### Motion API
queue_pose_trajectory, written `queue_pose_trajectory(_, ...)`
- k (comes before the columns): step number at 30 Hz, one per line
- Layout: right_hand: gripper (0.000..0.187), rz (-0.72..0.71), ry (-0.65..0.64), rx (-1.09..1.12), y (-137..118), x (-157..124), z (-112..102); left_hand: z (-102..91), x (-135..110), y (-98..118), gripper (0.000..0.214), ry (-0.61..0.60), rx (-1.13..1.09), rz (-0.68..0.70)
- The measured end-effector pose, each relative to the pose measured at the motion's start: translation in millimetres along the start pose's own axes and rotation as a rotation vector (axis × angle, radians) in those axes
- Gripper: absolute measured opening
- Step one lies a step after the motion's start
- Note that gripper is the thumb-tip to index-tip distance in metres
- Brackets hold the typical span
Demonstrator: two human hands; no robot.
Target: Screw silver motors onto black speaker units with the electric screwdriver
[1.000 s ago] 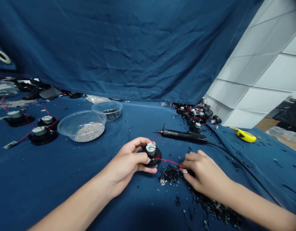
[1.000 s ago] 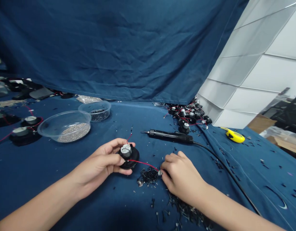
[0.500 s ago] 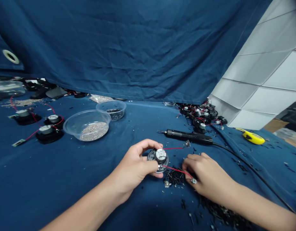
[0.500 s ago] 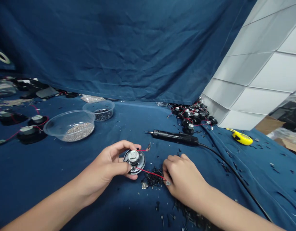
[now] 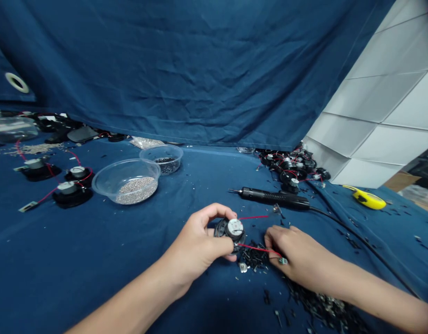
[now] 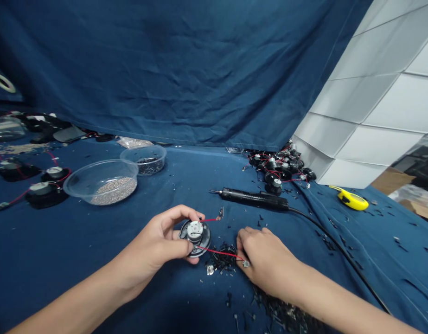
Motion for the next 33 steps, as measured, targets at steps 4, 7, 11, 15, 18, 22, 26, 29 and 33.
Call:
queue_pose_trajectory(4,0.020,-0.012,-0.048,0.080,5,-3,0,0.7,1,-1,0.035,-0.027,0.014,0.001)
queue_pose_trajectory(7,0.018,-0.047,-0.033,0.160,13,-4,1,0.4,1,-1,0.035,-0.023,0.020,-0.004)
queue_pose_trajectory(11,0.015,-0.032,-0.017,0.167,25,-7,2,0.0,1,-2,0.035,-0.012,0.018,-0.013)
queue_pose_trajectory(15,0.016,-0.022,-0.014,0.180,27,-11,1,0.1,1,-3,0.034,-0.013,0.020,-0.013)
queue_pose_trajectory(18,0.016,-0.031,0.012,0.192,26,-12,-4,-0.1,2,-5,0.034,-0.015,0.016,-0.013)
queue_pose_trajectory(22,0.014,-0.029,0.100,0.225,22,-17,-17,-0.6,2,-6,0.033,-0.002,0.009,-0.026)
queue_pose_trajectory(26,0.010,-0.071,0.314,0.255,-4,-30,-37,1.0,2,-7,0.032,0.011,-0.008,-0.047)
queue_pose_trajectory(29,0.009,-0.259,0.385,0.243,-39,-37,-39,2.3,3,-10,0.032,0.019,-0.019,-0.054)
queue_pose_trajectory(33,0.011,-0.347,0.446,0.214,-61,-34,-26,4.2,3,-13,0.032,0.016,-0.020,-0.077)
Point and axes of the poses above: each hand's wrist, its own x-axis towards the middle knuckle, its own z-axis out of the palm, y = z × x, the point moved 5 cm from there along x, towards the middle knuckle, and after that the axes turned 5 degrees about z, right-handed, at the moved point
